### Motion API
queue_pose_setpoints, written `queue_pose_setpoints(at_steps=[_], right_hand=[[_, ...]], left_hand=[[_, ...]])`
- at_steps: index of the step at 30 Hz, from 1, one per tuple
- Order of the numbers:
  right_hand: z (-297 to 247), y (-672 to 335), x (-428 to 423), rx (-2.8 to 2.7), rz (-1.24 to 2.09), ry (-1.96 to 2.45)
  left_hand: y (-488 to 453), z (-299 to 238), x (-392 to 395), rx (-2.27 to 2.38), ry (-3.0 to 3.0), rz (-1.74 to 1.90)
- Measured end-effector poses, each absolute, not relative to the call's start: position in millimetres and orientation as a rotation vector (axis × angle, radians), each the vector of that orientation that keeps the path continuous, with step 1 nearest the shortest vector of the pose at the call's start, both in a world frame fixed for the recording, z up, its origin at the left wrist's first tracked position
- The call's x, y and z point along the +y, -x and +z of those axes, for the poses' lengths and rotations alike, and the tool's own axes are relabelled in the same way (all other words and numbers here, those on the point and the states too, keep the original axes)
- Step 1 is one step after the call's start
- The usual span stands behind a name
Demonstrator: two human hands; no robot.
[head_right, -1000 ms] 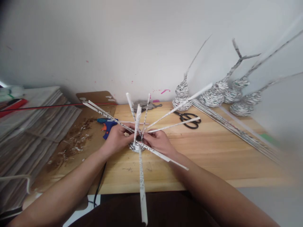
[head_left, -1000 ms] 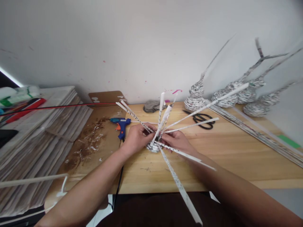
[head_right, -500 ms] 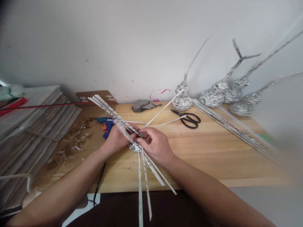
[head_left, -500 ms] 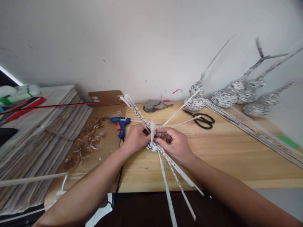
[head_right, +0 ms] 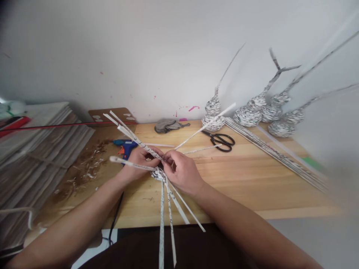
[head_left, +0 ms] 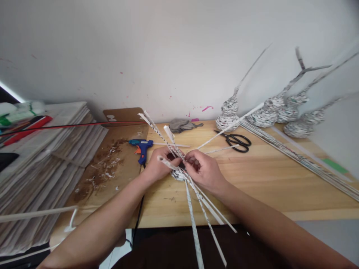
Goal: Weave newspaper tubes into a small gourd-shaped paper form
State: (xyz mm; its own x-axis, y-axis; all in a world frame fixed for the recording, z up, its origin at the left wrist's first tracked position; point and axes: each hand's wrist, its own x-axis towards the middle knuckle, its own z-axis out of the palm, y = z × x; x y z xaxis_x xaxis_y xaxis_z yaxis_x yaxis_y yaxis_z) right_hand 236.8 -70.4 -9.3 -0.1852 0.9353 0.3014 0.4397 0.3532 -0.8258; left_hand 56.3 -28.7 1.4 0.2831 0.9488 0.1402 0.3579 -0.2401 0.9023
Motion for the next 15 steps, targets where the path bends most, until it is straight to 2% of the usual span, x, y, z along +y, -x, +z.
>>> queue_pose_setpoints(at_steps=[8,15], right_hand=[[-9.2,-237.8,-71.6,-1.876,0.73,1.19],[-11.6,-238.9,-67.1,-1.413,0.945,1.181]], left_hand=[[-56.1,0.8,-27.9,1.15,-1.679,0.91],[-56.4,-1.7,-25.3,1.095,-1.586,0.9]])
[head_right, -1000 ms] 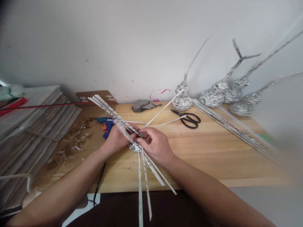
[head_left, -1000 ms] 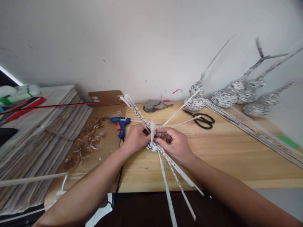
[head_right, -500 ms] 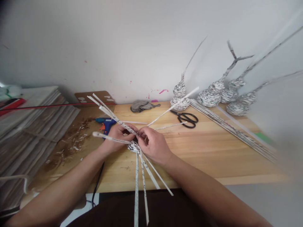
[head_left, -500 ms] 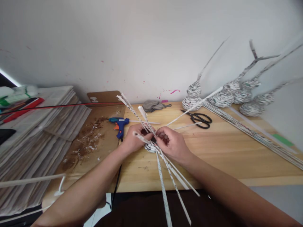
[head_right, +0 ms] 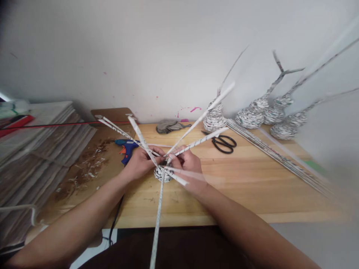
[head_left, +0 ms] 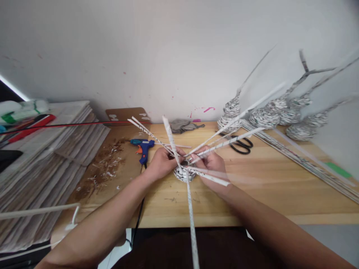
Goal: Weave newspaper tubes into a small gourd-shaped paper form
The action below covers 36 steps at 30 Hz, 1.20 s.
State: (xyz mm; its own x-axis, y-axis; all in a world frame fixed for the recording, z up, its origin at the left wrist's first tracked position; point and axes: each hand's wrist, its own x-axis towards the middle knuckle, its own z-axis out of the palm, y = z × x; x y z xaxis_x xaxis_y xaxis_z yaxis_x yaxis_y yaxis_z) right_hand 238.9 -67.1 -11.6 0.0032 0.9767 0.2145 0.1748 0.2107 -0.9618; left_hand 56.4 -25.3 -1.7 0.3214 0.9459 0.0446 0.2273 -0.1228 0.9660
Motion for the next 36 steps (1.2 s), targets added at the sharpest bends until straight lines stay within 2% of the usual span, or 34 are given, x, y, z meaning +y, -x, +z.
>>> queue_pose_setpoints(at_steps=[12,23,31,36], right_hand=[[6,-256,-47,-1.046,1.595,1.163],[8,-251,-50,-1.178,1.406,1.178],[9,-252,-57,-1.356,1.252,1.031],[8,-251,-60,-1.363,1.252,0.989]], left_hand=[[-52,2,-35,0.884,-2.248,1.096],[-48,15,-34,0.642,-2.512,0.669],[-54,7,-39,0.955,-2.417,0.889],[-56,11,-39,0.948,-2.358,0.934]])
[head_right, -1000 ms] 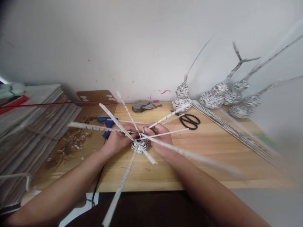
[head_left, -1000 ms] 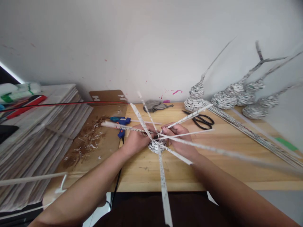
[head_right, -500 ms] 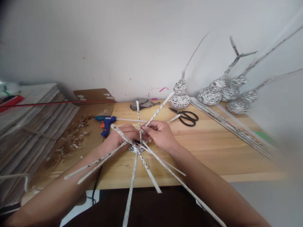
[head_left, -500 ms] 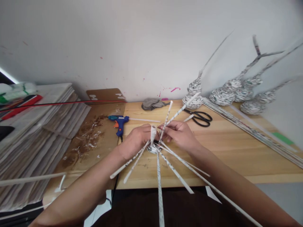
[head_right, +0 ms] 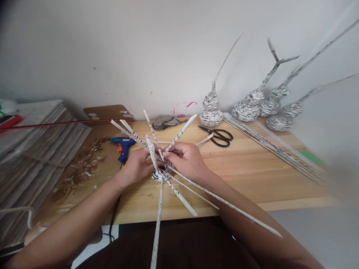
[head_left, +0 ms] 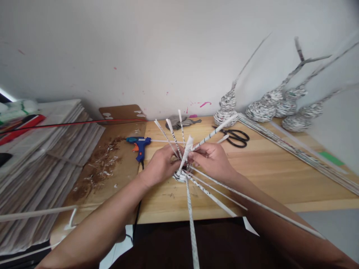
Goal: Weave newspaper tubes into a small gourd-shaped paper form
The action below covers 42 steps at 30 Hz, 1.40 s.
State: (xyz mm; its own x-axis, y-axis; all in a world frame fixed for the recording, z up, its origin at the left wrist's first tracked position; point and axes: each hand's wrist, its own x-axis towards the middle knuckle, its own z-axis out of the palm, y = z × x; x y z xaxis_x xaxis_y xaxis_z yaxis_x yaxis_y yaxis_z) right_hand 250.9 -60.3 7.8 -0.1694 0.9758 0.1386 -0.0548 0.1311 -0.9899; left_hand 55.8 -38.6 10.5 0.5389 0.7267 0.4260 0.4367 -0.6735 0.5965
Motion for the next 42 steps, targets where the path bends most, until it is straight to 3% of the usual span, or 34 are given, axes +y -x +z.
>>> queue_pose_setpoints(at_steps=[10,20,29,39,42], right_hand=[[7,-247,-64,-1.367,1.41,0.932],[0,-251,-60,-1.626,1.134,1.251],[-7,-248,-49,-1.135,1.543,1.043],[2,-247,-70,-1.717,0.78,1.102],[3,-250,-71,-1.831,0.689,1.111]], left_hand=[[-53,10,-33,0.828,-2.598,0.845],[-35,3,-23,0.804,-2.585,1.129],[-38,5,-27,0.665,-2.663,1.068],[-45,2,-31,0.903,-2.624,1.033],[-46,3,-31,0.983,-2.6,1.032]])
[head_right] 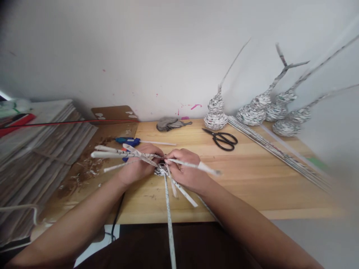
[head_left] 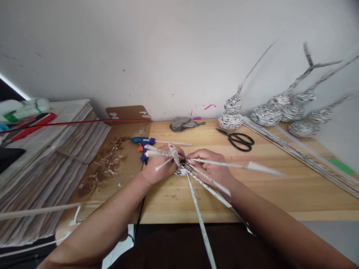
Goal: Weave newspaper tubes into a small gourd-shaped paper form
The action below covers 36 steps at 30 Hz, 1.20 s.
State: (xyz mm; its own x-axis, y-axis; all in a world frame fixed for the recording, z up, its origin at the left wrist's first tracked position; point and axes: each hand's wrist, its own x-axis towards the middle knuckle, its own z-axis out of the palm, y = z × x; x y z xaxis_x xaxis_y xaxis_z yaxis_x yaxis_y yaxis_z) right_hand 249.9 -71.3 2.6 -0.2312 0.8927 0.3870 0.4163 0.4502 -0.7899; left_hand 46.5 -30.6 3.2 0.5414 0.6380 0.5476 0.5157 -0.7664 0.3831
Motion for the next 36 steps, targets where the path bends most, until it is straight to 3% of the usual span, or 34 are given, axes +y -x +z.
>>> queue_pose_setpoints(at_steps=[14,23,29,36], right_hand=[[1,-249,-68,-1.732,0.814,1.189],[2,-250,-66,-1.908,0.528,1.158],[1,-248,-63,-1.537,0.918,1.203],[-4,-252,-50,-1.287,1.32,1.094]], left_hand=[[-48,3,-28,1.04,-2.363,1.033],[-52,-1,-31,1.083,-1.957,1.054],[-55,-2,-31,1.04,-1.778,1.096],[-54,2,-34,0.86,-2.106,1.124]])
